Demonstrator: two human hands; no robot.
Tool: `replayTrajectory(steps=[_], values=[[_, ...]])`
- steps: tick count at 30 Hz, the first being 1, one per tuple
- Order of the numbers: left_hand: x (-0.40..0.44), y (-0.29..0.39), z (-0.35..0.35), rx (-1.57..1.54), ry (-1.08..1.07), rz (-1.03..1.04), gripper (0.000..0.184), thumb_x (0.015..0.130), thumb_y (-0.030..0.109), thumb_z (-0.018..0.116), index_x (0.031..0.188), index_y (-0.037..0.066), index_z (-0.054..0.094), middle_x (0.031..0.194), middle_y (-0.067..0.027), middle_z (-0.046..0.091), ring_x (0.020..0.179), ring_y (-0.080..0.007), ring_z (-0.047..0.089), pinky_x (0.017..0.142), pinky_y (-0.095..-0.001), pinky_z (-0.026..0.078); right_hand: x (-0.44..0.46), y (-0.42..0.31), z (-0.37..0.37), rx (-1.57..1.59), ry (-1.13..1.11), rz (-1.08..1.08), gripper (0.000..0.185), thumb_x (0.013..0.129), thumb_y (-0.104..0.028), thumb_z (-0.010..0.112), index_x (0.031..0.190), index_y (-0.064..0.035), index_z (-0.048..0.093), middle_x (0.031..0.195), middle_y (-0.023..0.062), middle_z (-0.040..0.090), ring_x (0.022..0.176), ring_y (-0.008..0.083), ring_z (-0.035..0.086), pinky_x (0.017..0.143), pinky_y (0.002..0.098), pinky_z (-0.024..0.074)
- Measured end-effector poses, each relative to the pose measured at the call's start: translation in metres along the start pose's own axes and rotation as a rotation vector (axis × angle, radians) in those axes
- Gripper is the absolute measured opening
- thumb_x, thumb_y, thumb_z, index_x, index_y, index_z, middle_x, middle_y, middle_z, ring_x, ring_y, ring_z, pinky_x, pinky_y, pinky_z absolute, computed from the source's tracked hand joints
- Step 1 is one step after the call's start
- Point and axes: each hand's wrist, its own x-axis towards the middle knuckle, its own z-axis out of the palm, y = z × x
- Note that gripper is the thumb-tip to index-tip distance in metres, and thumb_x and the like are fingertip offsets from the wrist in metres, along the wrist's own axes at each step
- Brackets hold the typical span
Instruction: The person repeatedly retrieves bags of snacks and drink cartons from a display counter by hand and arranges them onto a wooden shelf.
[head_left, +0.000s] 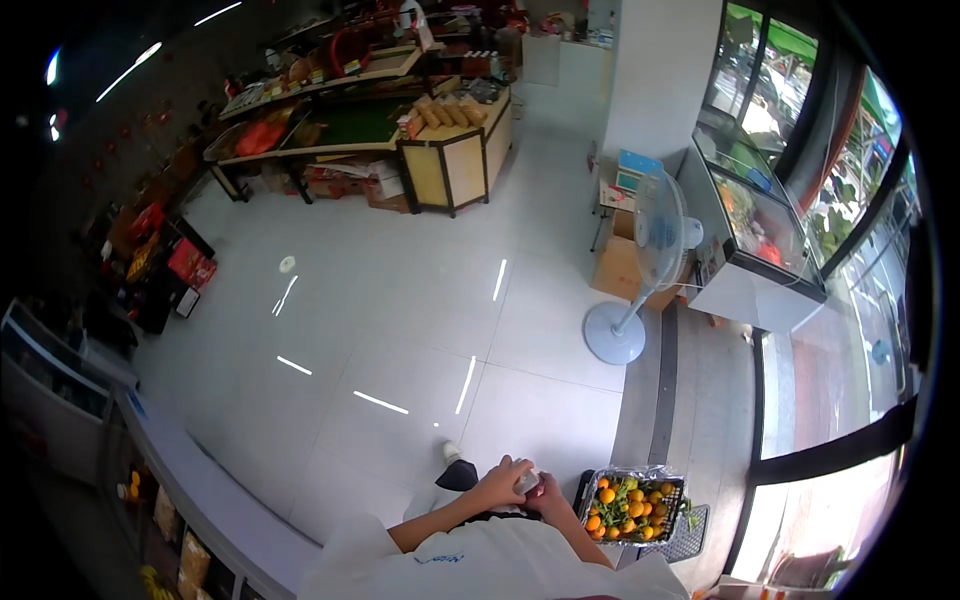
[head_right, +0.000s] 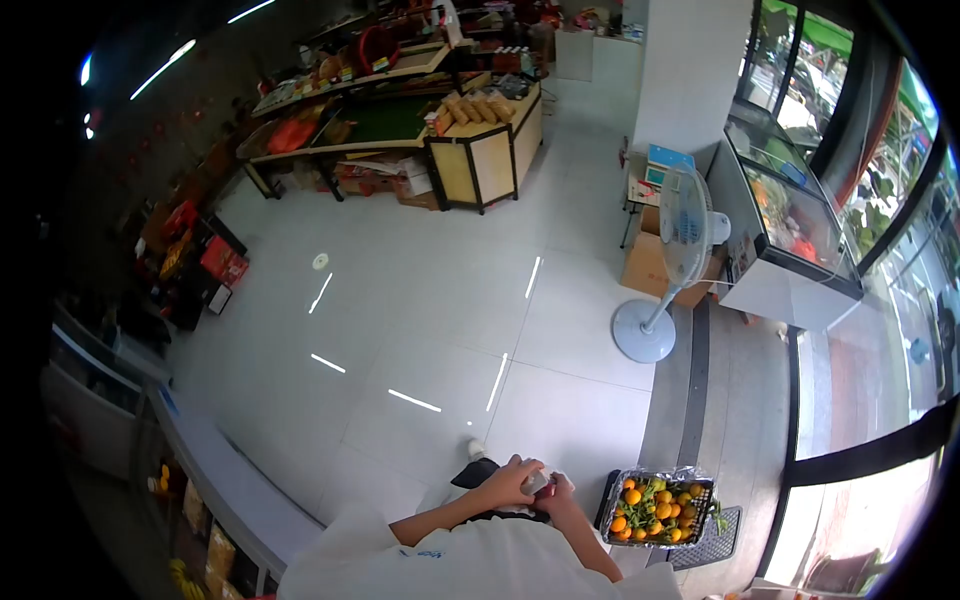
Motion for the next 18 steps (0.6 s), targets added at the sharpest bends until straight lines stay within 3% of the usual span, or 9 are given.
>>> replayTrajectory(steps=[1,3,6,10,12,13,14,15,18], values=[[0.011,0.001,-0.007,0.001,-0.038,-0.025,0.067,0.062,0.020,0.073,0.122,0.016,0.044,0.106,-0.0222,0.046,0.090,-0.0409,0.054,0.077,-0.0428,0.049,-0.015,-0.005,0.012,0.014,-0.034,-0.024,0.081,0.063,-0.032,0.079,0.127,-0.0053,0.037,0.123,0.0102,0.051,0.115,0.0214,0.048,0.101,0.0386,0.0374],[0.030,-0.002,-0.023,0.021,-0.072,0.001,0.065,0.063,0.020,0.073,0.121,0.016,0.045,0.105,-0.0222,0.045,0.090,-0.0393,0.055,0.077,-0.0417,0.049,-0.040,-0.017,0.037,-1.609,0.234,-0.561,0.076,0.068,-0.032,0.075,0.128,-0.0012,0.040,0.115,0.0155,0.057,0.108,0.0244,0.053,0.091,0.0349,0.0440],[0.066,-0.018,-0.044,0.013,-0.033,0.051,0.061,0.063,0.021,0.074,0.116,0.011,0.046,0.105,-0.0217,0.045,0.089,-0.0363,0.055,0.077,-0.0396,0.048,0.006,-0.038,0.029,-1.196,0.001,-0.571,0.090,0.057,-0.024,0.083,0.129,0.0032,0.037,0.110,0.0158,0.057,0.104,0.0233,0.054,0.090,0.0337,0.0447],[0.126,-0.051,-0.082,-0.001,-0.054,0.086,0.060,0.062,0.023,0.074,0.112,0.007,0.045,0.110,-0.0211,0.045,0.094,-0.0356,0.053,0.079,-0.0386,0.047,0.024,-0.082,0.105,-1.218,0.066,-0.507,0.083,0.058,-0.024,0.083,0.125,0.0038,0.042,0.097,0.0105,0.060,0.092,0.0183,0.057,0.084,0.0341,0.0471],[0.155,-0.058,-0.113,0.009,-0.109,0.073,0.064,0.061,0.027,0.074,0.114,0.008,0.045,0.108,-0.0226,0.046,0.095,-0.0364,0.052,0.080,-0.0394,0.047,0.095,-0.110,0.079,-1.471,-0.110,-0.484,0.074,0.063,-0.016,0.080,0.123,-0.0017,0.040,0.112,0.0127,0.058,0.097,0.0181,0.056,0.088,0.0321,0.0461],[0.175,-0.067,-0.125,0.030,-0.126,0.109,0.065,0.061,0.028,0.074,0.116,0.008,0.045,0.107,-0.0229,0.047,0.095,-0.0364,0.052,0.080,-0.0397,0.047,0.116,-0.120,0.105,-0.703,-0.164,-0.106,0.052,0.070,-0.020,0.070,0.111,-0.0040,0.040,0.100,0.0111,0.057,0.088,0.0191,0.054,0.082,0.0337,0.0455],[0.192,-0.077,-0.134,-0.032,-0.117,0.151,0.068,0.061,0.029,0.073,0.120,0.011,0.045,0.105,-0.0230,0.048,0.095,-0.0360,0.052,0.080,-0.0394,0.047,0.136,-0.130,0.132,0.092,0.012,0.167,0.033,0.078,-0.025,0.059,0.098,-0.0064,0.040,0.089,0.0095,0.055,0.079,0.0201,0.052,0.077,0.0354,0.0450],[0.207,-0.079,-0.149,-0.028,-0.102,0.199,0.071,0.060,0.028,0.074,0.123,0.014,0.044,0.105,-0.0209,0.047,0.094,-0.0346,0.052,0.081,-0.0385,0.047,0.135,-0.145,0.156,0.076,0.156,0.170,0.033,0.093,-0.038,0.039,0.071,-0.0124,0.041,0.066,0.0045,0.053,0.059,0.0235,0.048,0.066,0.0408,0.0447],[0.243,-0.071,-0.197,-0.043,-0.109,0.116,0.070,0.059,0.026,0.074,0.122,0.015,0.046,0.106,-0.0171,0.043,0.090,-0.0310,0.053,0.077,-0.0374,0.048,0.217,-0.164,0.104,-0.533,0.051,-0.260,0.032,0.093,-0.040,0.038,0.080,-0.0120,0.048,0.071,0.0053,0.057,0.065,0.0208,0.053,0.072,0.0423,0.0466]])
